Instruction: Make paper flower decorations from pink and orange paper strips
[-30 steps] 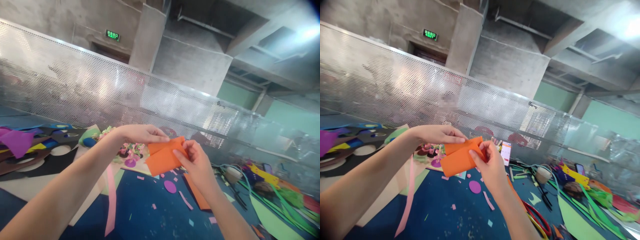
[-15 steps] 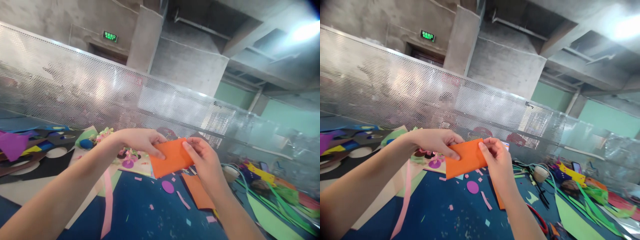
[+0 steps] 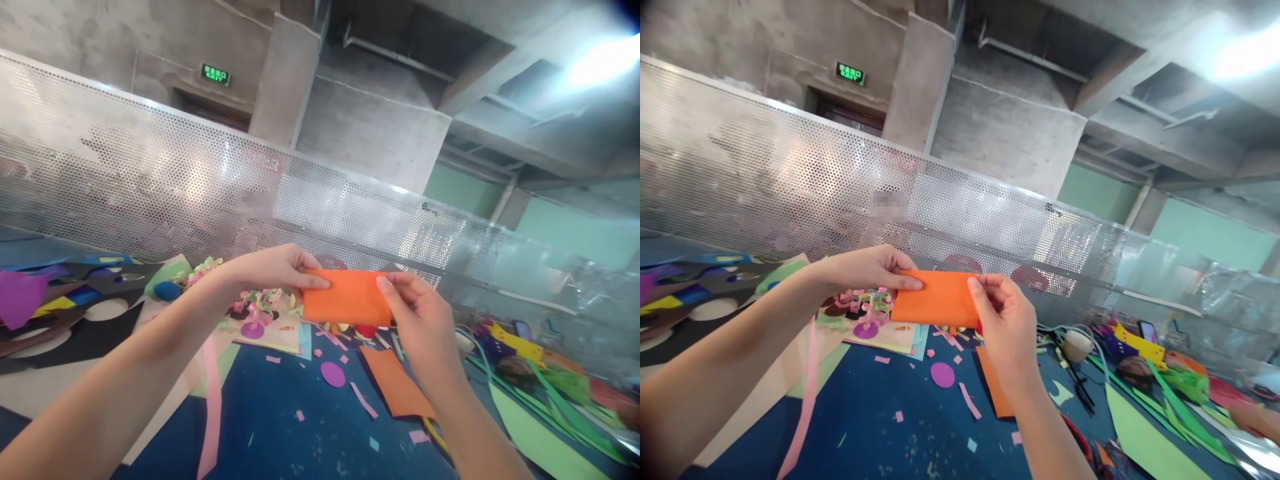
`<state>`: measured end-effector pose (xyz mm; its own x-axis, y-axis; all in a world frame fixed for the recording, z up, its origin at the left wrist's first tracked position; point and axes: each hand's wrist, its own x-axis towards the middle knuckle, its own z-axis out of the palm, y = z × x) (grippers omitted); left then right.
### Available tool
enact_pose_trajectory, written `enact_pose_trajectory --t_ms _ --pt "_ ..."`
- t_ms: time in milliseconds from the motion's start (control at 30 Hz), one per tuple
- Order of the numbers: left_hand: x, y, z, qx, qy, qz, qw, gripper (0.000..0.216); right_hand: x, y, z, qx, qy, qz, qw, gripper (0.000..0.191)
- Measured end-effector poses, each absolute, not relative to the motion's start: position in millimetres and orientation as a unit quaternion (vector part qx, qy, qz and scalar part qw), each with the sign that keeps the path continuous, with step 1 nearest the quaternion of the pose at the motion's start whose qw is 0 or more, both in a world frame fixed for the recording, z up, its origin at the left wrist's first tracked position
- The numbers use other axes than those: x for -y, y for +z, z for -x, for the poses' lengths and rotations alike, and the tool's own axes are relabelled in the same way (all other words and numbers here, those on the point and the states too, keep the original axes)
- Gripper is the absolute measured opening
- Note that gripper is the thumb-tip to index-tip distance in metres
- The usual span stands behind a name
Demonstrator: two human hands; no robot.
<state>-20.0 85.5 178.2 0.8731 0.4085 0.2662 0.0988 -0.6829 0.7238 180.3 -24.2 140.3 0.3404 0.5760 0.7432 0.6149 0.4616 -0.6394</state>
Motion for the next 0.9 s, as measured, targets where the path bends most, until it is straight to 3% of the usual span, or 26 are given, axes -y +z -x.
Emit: enact_pose_trajectory --t_ms 400,667,767,900 --pt "-78.3 180.7 18.5 -0.137 0.268 -0.880 0.367 0.032 23.8 142.3 -182.2 0.586 -0.022 0.526 0.617 0.024" --pt "-74.4 180.0 16.3 -0.143 0.292 -0.877 0.353 0.037 21.8 140.4 -178.7 0.593 -0.107 0.524 0.602 0.019" --pt "-70.3 177.0 9.2 -0.136 0.309 -0.848 0.409 0.038 21.3 139.1 -180.1 0.588 -0.163 0.502 0.614 0.016" --pt "-67.1 169.2 -7.1 -0.105 0.317 -0.738 0.587 0.036 16.9 135.6 -187.5 0.584 -0.234 0.470 0.619 0.012"
